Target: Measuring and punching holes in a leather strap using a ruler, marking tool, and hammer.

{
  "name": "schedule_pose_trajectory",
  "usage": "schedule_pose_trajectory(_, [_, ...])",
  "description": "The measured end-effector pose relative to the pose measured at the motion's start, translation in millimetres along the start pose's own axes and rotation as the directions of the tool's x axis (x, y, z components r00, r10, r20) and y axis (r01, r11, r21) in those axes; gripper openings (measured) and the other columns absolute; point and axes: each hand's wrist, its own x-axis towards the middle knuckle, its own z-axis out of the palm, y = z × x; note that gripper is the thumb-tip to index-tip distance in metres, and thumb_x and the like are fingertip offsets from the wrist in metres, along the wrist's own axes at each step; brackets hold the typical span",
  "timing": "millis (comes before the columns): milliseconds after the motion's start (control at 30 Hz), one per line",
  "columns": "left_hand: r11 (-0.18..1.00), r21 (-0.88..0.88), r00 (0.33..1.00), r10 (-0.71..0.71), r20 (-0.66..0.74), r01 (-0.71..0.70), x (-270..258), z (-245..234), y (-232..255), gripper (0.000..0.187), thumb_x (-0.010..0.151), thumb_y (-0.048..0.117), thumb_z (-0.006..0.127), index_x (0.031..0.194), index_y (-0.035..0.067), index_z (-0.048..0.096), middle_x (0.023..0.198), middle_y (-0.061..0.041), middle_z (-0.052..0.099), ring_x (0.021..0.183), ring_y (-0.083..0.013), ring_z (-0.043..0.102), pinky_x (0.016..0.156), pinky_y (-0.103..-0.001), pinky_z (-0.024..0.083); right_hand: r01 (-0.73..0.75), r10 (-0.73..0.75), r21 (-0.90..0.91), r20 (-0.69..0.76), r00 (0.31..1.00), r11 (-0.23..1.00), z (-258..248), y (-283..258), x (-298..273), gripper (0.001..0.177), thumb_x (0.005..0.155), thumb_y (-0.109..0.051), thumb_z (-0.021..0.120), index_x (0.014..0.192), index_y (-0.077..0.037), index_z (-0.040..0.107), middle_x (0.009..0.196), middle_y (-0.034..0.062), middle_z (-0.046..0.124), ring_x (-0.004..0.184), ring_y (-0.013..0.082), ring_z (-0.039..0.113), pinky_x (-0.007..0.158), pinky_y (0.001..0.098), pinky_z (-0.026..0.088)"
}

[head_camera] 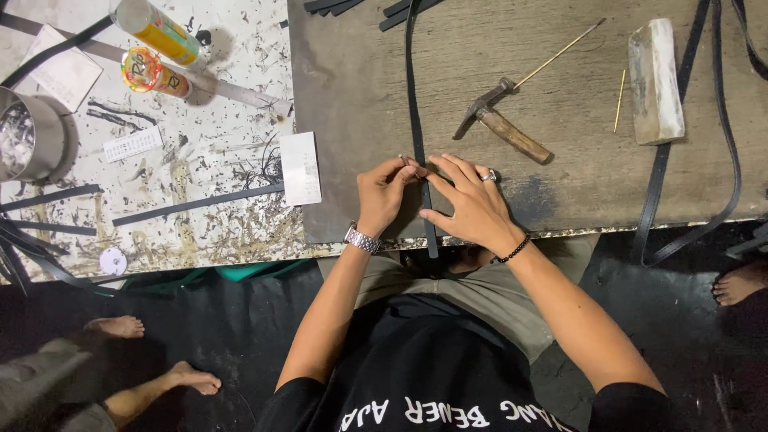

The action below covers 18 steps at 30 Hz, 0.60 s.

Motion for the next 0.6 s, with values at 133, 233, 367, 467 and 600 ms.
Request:
schedule_pose_trajectory(133, [0.999, 0.034, 0.999, 0.035, -0.005, -0.035, -1.0, -0.2, 0.4, 0.006, 0.092, 0.008, 0.077, 0.096, 0.004, 0.081, 0.084, -0.011, 0.079, 0.079, -0.0139, 0.073, 0.066, -0.030, 0.061, -0.005, 0.005, -0.004, 0.005, 1.000, 1.000, -1.9, -3.1, 1.4, 0.056, 0.093, -0.047, 0.070, 0.131, -0.006, 0.066, 0.147, 0.0150, 0.056, 0.143, 0.0318, 0.046, 0.105, 0.0503, 0.034])
schedule_pose_trajectory(233, [0.999, 0.021, 0.999, 0.041, -0.006, -0.041, -1.0, 1.0, 0.3, 0.006, 0.093, 0.008, 0.077, 0.096, 0.004, 0.080, 0.084, -0.012, 0.079, 0.078, -0.0149, 0.073, 0.066, -0.030, 0.061, -0.010, 0.010, -0.008, 0.008, 1.000, 1.000, -2.1, -3.2, 1.0, 0.055, 0.093, -0.047, 0.071, 0.128, -0.005, 0.067, 0.147, 0.0151, 0.055, 0.143, 0.0318, 0.046, 0.105, 0.0500, 0.034])
schedule_pose_trajectory(367, [0.998, 0.031, 0.999, 0.047, 0.000, -0.047, -1.6, 0.1, -3.1, 0.007, 0.093, 0.008, 0.077, 0.098, 0.004, 0.081, 0.085, -0.011, 0.079, 0.078, -0.0157, 0.074, 0.067, -0.031, 0.061, -0.013, 0.013, -0.035, 0.017, 1.000, 0.999, 0.0, -2.1, 0.1, 0.057, 0.092, -0.049, 0.071, 0.131, -0.007, 0.065, 0.149, 0.0133, 0.053, 0.143, 0.0314, 0.045, 0.103, 0.0498, 0.035])
schedule_pose_trajectory(467, [0.998, 0.027, 0.999, 0.054, 0.004, -0.054, -1.3, 0.3, -1.7, 0.007, 0.093, 0.008, 0.077, 0.098, 0.004, 0.081, 0.084, -0.012, 0.079, 0.078, -0.0167, 0.074, 0.066, -0.031, 0.061, -0.011, 0.011, -0.036, 0.016, 1.000, 0.999, 0.1, -1.8, 0.1, 0.057, 0.093, -0.049, 0.071, 0.131, -0.008, 0.066, 0.149, 0.0126, 0.053, 0.143, 0.0310, 0.046, 0.102, 0.0494, 0.035])
schedule_pose_trajectory(600, [0.997, 0.045, 0.998, 0.060, 0.007, -0.060, -2.4, 1.4, 1.8, 0.007, 0.093, 0.009, 0.077, 0.097, 0.005, 0.081, 0.084, -0.011, 0.080, 0.079, -0.0166, 0.075, 0.067, -0.030, 0.061, -0.007, 0.008, -0.047, 0.017, 1.000, 0.999, 4.2, 1.3, -2.2, 0.061, 0.091, -0.051, 0.071, 0.137, -0.010, 0.063, 0.150, 0.0118, 0.052, 0.143, 0.0308, 0.045, 0.102, 0.0498, 0.036])
